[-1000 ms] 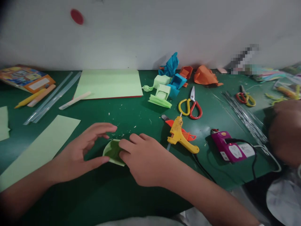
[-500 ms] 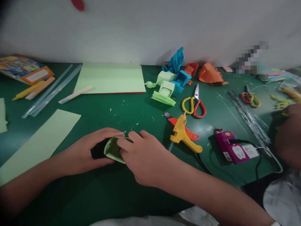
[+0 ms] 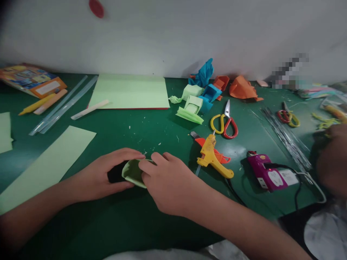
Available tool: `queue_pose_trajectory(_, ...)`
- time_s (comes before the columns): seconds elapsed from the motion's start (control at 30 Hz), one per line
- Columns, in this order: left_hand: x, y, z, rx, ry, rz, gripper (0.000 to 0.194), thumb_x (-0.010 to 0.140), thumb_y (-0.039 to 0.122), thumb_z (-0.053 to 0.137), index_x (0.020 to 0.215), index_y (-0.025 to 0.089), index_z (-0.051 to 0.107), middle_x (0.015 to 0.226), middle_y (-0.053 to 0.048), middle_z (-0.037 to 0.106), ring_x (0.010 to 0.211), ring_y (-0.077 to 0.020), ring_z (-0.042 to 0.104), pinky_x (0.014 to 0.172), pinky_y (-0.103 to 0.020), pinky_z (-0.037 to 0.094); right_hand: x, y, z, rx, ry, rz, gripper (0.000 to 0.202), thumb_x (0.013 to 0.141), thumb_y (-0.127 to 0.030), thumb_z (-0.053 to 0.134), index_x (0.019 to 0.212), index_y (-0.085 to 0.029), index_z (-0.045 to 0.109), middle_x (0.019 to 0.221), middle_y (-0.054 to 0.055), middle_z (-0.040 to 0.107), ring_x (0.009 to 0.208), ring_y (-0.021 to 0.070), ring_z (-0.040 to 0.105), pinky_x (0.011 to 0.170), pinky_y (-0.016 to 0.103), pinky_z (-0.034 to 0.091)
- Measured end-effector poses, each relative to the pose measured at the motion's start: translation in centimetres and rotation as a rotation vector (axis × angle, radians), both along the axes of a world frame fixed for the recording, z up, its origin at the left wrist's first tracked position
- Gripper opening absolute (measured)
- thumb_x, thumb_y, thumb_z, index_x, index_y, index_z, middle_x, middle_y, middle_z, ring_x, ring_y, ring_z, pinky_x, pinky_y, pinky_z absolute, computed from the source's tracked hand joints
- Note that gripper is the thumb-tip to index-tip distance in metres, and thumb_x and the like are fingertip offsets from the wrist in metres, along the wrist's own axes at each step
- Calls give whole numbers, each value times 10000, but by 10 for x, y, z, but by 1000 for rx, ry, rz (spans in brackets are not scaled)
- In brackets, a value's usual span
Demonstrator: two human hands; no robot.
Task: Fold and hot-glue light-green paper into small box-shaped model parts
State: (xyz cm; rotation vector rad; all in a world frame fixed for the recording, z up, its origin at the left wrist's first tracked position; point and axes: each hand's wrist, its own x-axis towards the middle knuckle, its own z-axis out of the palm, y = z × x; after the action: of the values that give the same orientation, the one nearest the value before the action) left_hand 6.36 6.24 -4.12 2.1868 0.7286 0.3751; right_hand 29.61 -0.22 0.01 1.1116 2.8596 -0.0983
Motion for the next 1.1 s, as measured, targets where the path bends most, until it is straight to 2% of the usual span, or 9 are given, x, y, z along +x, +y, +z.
queue_pose_trajectory(0.3,0,0,-2,17,-7,-13,521,903,358,716,1383,320,517,1366,-43,632,1225,-233,628,1016,-345,531,1,-1,1,-34,15,-3,244,903,-185,578,1133,-181,658,1173,77,616,913,266,461,731,433,404)
queue_pose_trajectory(0.5,0,-1,-1,31,-15,-18,516,907,355,711,1383,308,520,1360,-50,640,1219,-234,635,1005,-345,541,3,0,1,-57,36,-2,172,915,-187,566,1051,-180,671,1163,86,624,911,266,458,733,437,414)
queue_pose_trajectory(0.9,1,-1,0,21,8,-1,529,898,369,718,1389,328,525,1364,-38,639,1211,-231,640,992,-343,548,4,0,3,-51,35,15,130,915,-201,570,1004,-177,662,1129,85,646,899,267,496,729,445,420)
queue_pose_trajectory(1.0,1,-2,1,17,12,15,532,896,371,716,1390,329,524,1354,-30,649,1202,-229,648,983,-335,551,8,-1,10,-98,117,-1,204,928,-217,557,1104,-186,654,1152,75,660,932,260,535,799,457,424)
queue_pose_trajectory(1.1,1,-4,2,5,4,41,561,886,390,732,1400,338,511,1347,-21,658,1188,-224,659,979,-329,553,17,-3,17,-80,324,-56,227,923,-226,583,1144,-196,627,1212,72,659,1040,260,558,895,455,416)
